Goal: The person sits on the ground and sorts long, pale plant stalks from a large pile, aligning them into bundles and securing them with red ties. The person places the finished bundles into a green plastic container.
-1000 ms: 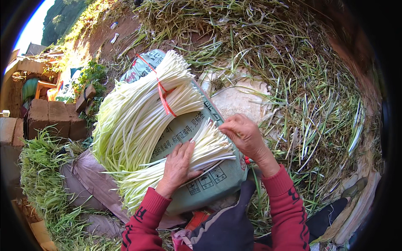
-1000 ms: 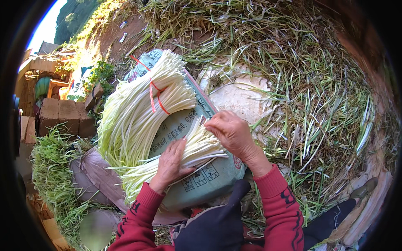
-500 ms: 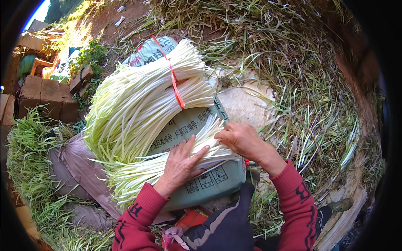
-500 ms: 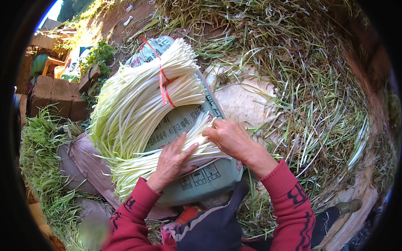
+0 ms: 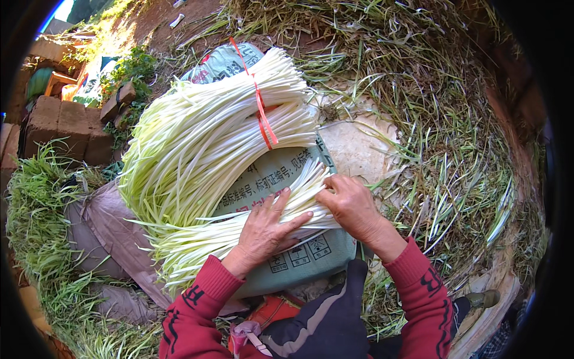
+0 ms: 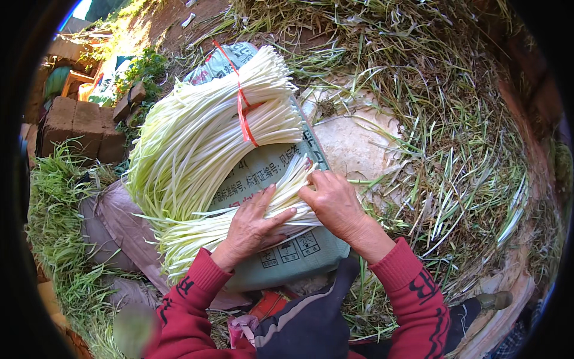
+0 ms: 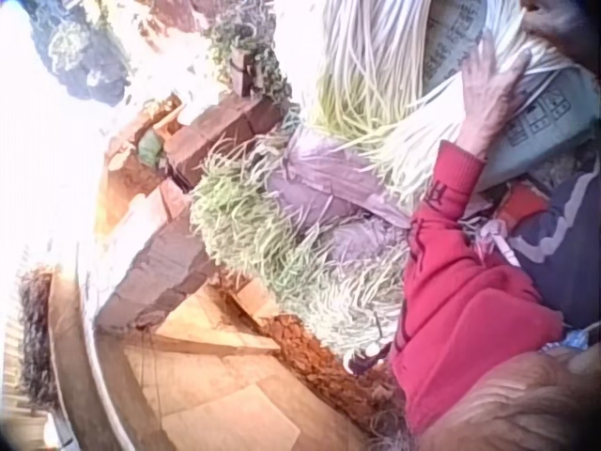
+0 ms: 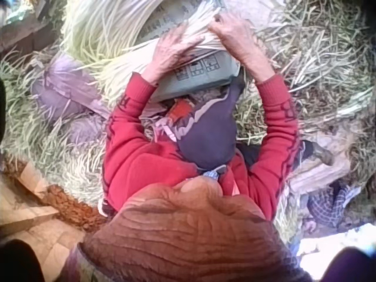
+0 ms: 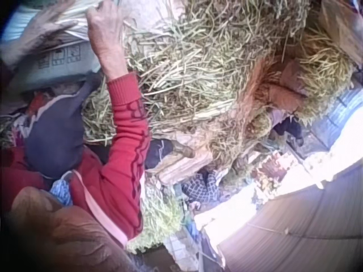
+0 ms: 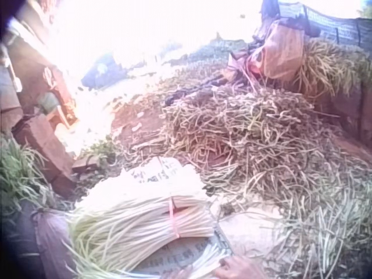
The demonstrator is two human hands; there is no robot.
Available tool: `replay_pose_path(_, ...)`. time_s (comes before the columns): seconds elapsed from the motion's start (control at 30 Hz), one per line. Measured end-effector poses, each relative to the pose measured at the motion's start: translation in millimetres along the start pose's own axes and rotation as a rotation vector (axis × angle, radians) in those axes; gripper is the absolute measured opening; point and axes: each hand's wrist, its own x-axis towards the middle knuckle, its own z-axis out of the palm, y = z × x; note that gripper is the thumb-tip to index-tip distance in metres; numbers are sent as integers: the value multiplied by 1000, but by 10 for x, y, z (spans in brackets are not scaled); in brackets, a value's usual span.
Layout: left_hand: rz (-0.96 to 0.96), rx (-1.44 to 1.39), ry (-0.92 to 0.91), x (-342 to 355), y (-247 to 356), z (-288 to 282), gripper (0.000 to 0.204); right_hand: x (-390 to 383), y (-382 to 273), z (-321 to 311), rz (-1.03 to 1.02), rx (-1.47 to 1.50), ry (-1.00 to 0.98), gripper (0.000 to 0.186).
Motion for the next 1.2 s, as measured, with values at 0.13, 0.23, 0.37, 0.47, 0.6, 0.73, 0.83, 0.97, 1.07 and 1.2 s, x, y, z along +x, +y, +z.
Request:
replay_pose_path(0.13,9,-5,0,-4,-7,23,73,-36,-20,94,58,-24,56,12)
replay_pose_path(0.23,13,-9,-17,-11,-24,32,74,-28,-19,115,85,41,75,11)
replay_pose_path(0.37,9,-5,-41,2,-13,15,75,-10,-92,69,106,113,66,9)
replay_pose_path(0.47,-5,-35,-41,25,10,-31,72,-27,-110,79,113,75,85,8)
replay_pose_path(0.6,-8,-64,-39,35,1,-45,70,24,-274,-29,89,60,223,8)
replay_pose_path(0.73,-6,-55,-57,9,-8,-32,70,-11,-43,-450,389,304,624,6)
replay_pose_path(0.83,-14,-66,-47,5,-28,-46,72,18,-89,-529,531,364,529,13)
replay_pose_path(0.97,-15,-35,-87,-17,-64,32,73,157,-336,42,-14,21,59,12)
replay_pose_path(1.07,-32,-69,-37,-27,-54,82,69,234,-422,224,-53,-69,30,9)
replay_pose_path(1.2,-43,-72,-11,-30,-51,75,58,312,-452,278,-57,-109,-17,9)
